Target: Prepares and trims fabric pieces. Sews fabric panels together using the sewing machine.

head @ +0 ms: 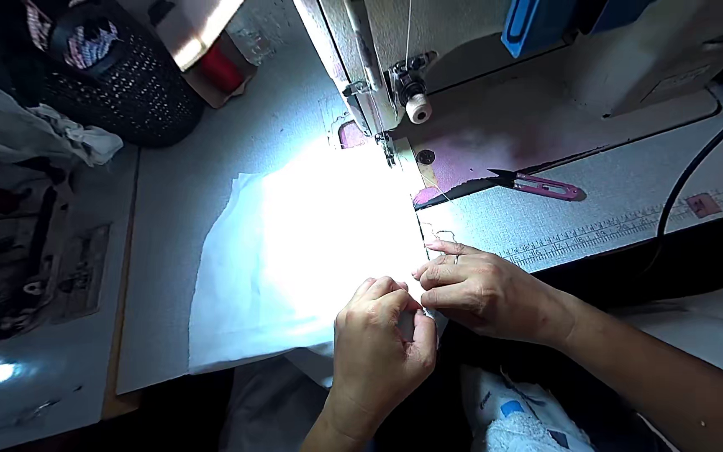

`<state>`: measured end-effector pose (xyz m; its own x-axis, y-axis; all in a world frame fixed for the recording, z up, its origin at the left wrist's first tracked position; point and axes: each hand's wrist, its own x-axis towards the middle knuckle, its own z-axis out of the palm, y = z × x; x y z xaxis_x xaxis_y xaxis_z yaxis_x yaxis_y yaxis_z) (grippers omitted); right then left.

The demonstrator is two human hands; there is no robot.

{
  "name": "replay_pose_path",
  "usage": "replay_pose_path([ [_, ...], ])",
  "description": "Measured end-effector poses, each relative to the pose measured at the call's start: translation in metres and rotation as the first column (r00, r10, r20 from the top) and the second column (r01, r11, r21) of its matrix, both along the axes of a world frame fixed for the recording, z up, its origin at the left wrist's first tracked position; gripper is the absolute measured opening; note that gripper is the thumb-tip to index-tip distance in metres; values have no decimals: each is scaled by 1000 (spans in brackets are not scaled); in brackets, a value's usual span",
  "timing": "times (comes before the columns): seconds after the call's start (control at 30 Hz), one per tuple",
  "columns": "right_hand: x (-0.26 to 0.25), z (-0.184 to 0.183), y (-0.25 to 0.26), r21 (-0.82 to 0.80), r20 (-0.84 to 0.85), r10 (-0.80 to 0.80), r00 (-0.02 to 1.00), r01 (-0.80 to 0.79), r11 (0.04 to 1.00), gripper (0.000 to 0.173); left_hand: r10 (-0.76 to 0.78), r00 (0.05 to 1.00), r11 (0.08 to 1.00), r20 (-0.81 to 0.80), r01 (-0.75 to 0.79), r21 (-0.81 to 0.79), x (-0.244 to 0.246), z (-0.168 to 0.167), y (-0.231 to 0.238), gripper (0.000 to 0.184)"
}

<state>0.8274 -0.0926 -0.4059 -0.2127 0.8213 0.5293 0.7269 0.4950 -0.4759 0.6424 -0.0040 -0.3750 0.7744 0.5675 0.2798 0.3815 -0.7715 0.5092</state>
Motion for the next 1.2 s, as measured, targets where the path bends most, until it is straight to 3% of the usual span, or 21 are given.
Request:
replay_pose_path([
  [0.17,-8,-8,-9,39,-25,-57,998,58,998,22,-27,996,1000,-86,27,3,6,11,12,23],
  [0.4,-27,-24,-15,184,-27,-212,977,213,960,21,-89,962,987,-257,50,-151,26,33,37,26],
  [0.47,-29,-29,-17,202,-61,-228,972,236,951,20,-68,963,996,-260,51,-70,32,29,39,28],
  [0.6,-37,-34,-19,225,-132,-265,955,289,930,18,-45,996,920,-78,72,384,51,2,64,33],
  [0.77,-50,-36,-16,211,-206,-294,933,336,918,16,-229,951,949,-210,266,170,50,-18,111,52],
  [0.97,-49,-38,-26,145,-273,-300,914,347,926,18,-137,963,970,-231,177,167,47,-19,97,65],
  [1.2,-49,-38,-30,132,-254,-316,914,357,925,19,-89,959,971,-271,144,189,49,-20,91,65],
])
